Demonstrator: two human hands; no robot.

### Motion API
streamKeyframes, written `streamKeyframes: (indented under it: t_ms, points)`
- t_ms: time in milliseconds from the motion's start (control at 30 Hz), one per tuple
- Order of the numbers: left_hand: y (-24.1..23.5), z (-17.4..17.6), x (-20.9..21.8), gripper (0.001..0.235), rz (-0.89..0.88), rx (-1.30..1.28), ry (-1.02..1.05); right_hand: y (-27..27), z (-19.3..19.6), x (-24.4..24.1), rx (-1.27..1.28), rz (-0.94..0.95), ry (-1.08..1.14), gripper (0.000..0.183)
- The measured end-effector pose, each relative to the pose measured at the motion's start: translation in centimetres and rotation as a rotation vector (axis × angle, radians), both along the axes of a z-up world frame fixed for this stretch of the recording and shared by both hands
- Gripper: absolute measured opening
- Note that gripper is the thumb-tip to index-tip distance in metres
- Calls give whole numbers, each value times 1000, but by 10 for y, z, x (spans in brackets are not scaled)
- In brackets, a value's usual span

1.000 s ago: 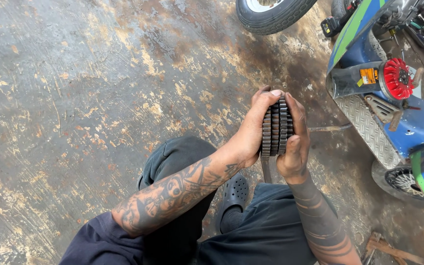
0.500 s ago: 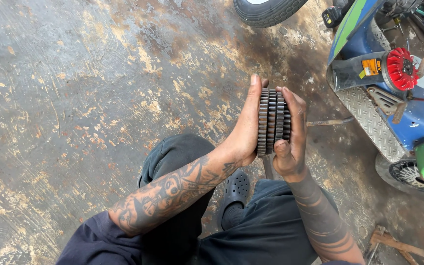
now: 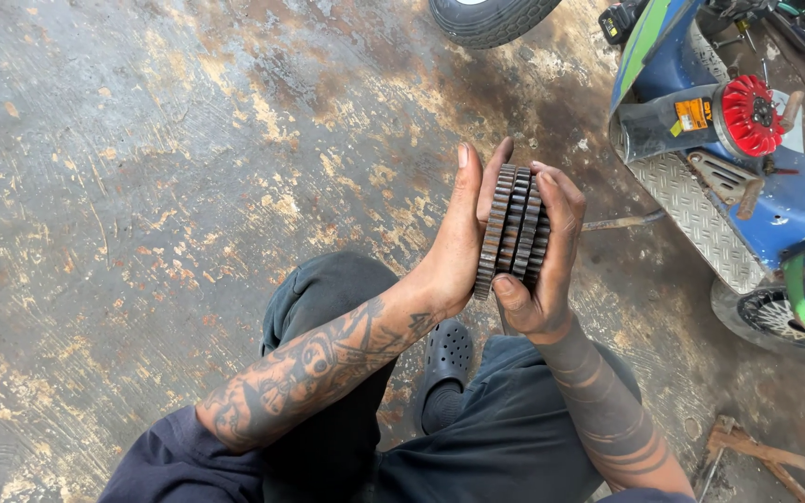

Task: The person sits on the floor and cleans several metal gears by hand, separating and reassembling them. They then use a wire brush to scrub a larger gear assembly attached to a shaft.

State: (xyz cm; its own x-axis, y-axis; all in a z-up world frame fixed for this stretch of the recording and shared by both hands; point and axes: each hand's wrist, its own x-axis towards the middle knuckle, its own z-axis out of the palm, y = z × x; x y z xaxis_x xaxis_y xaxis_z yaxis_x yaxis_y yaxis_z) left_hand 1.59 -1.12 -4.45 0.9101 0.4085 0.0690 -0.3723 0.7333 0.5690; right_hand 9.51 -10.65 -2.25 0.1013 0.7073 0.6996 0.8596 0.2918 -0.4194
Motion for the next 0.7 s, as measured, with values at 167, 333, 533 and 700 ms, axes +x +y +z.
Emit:
streamKeyframes:
  t_ms: [167, 333, 533, 700]
  points:
    - [-1, -4, 1, 94, 15, 51, -38, 0, -1, 1, 12, 10, 3, 91]
    - [-1, -5, 0, 90, 52, 81, -55, 2, 3, 1, -22, 29, 11, 92]
    - [-3, -15, 4, 87, 68, 59, -103, 4, 5, 4, -19, 54, 45, 91]
    - [-5, -13, 0, 81, 61, 36, -126, 2, 5, 2, -5, 31, 27, 91]
